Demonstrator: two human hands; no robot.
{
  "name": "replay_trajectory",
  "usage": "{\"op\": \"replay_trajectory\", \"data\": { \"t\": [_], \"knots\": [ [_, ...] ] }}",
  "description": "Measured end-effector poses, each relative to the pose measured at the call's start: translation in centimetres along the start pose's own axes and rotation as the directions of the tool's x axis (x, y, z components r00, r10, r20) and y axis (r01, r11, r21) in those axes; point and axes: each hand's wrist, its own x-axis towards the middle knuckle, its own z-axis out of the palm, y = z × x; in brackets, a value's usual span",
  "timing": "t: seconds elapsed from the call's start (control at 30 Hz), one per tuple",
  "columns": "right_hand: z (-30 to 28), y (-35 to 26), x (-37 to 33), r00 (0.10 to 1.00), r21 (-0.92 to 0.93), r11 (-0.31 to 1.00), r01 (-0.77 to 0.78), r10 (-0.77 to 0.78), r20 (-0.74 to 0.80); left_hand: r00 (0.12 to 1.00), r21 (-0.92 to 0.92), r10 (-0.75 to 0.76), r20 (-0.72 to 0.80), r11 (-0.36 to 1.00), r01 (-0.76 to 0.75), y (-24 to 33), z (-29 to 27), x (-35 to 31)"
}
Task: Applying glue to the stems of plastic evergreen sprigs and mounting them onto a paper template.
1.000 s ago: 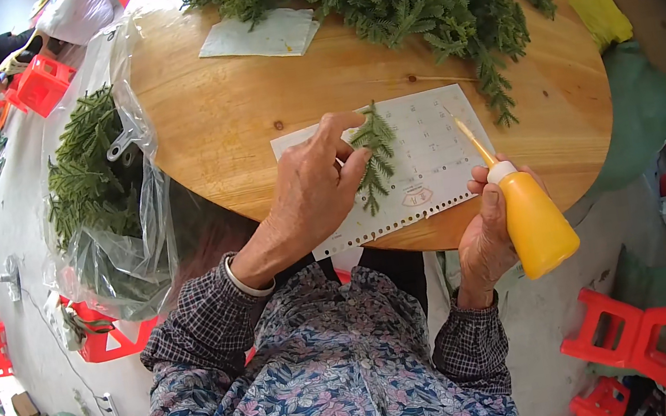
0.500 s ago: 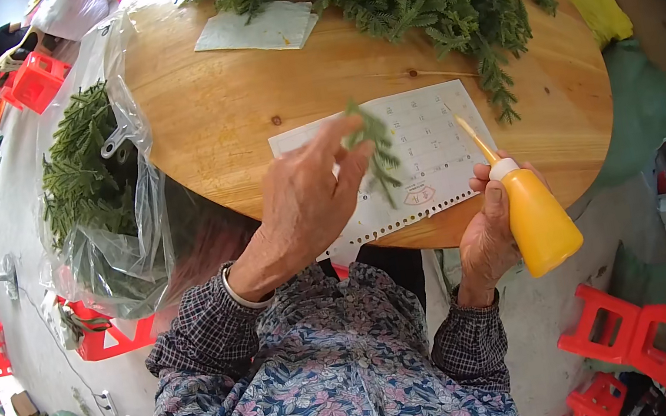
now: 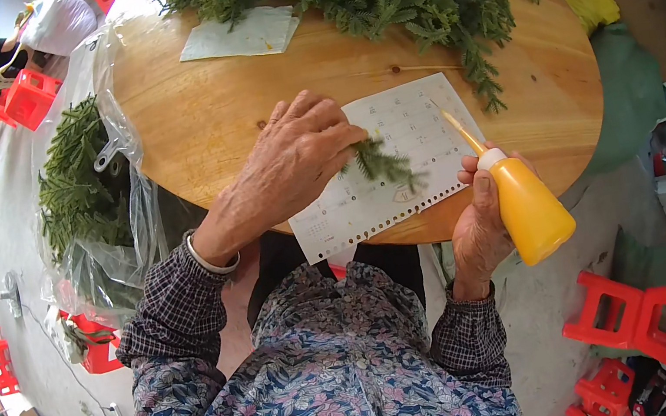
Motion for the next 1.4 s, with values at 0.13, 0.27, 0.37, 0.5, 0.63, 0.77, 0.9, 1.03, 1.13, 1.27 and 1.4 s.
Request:
{"op": "replay_trajectory", "data": {
  "t": [0.13, 0.27, 0.37, 0.5, 0.63, 0.77, 0.9, 1.03, 1.13, 1.27, 1.4],
  "knots": [
    [0.0, -0.2, 0.0, 1.0, 0.005, 1.0, -0.026, 0.026, 0.001, 1.0, -0.04, -0.025, 0.019, 0.999, 0.025, 0.4, 0.0, 0.2],
    [0.1, -0.2, -0.1, 1.0, 0.028, 1.0, -0.013, 0.013, 0.005, 0.892, -0.013, -0.419, 0.172, 0.904, 0.427, 3.1, -0.5, 0.5],
    [0.2, -0.2, -0.1, 1.0, 0.017, 1.0, -0.016, 0.016, 0.005, 0.904, -0.123, -0.399, 0.15, 0.9, 0.418, 3.5, -0.2, -0.2],
    [0.1, -0.2, -0.1, 1.0, 0.005, 1.0, -0.014, 0.014, 0.002, 0.907, -0.238, -0.407, 0.109, 0.875, 0.422, 3.7, -0.4, -1.0],
    [0.0, -0.1, -0.2, 1.0, 0.016, 1.0, -0.011, 0.011, 0.011, 0.865, -0.245, -0.499, 0.049, 0.834, 0.495, 3.3, -1.3, -1.8],
    [-0.1, -0.2, 0.0, 0.998, -0.04, 0.998, -0.048, 0.047, -0.039, 0.923, -0.135, -0.316, -0.219, 0.947, 0.292, 2.3, -1.0, -3.0],
    [-0.6, 0.2, 0.1, 0.999, -0.038, 0.998, -0.048, 0.047, -0.024, 0.89, -0.196, -0.448, -0.092, 0.884, 0.425, 2.7, -1.1, -4.5],
    [-0.4, 0.3, 0.0, 0.999, -0.032, 0.998, -0.049, 0.049, -0.022, 0.868, -0.199, -0.495, -0.032, 0.854, 0.48, 3.5, -1.2, -4.9],
    [-0.3, 0.2, 0.0, 0.998, -0.023, 0.998, -0.052, 0.051, -0.033, 0.865, -0.186, -0.502, -0.015, 0.851, 0.491, 3.8, -1.0, -5.0],
    [-0.2, 0.0, -0.1, 0.997, -0.017, 0.998, -0.057, 0.056, -0.058, 0.859, -0.298, -0.506, 0.073, 0.811, 0.503, 4.0, -0.3, -5.1],
    [-0.5, 0.2, 0.0, 0.998, 0.019, 0.999, -0.028, 0.029, -0.051, 0.888, -0.309, -0.453, 0.085, 0.835, 0.455, 4.7, 0.9, -4.4]
  ]
}}
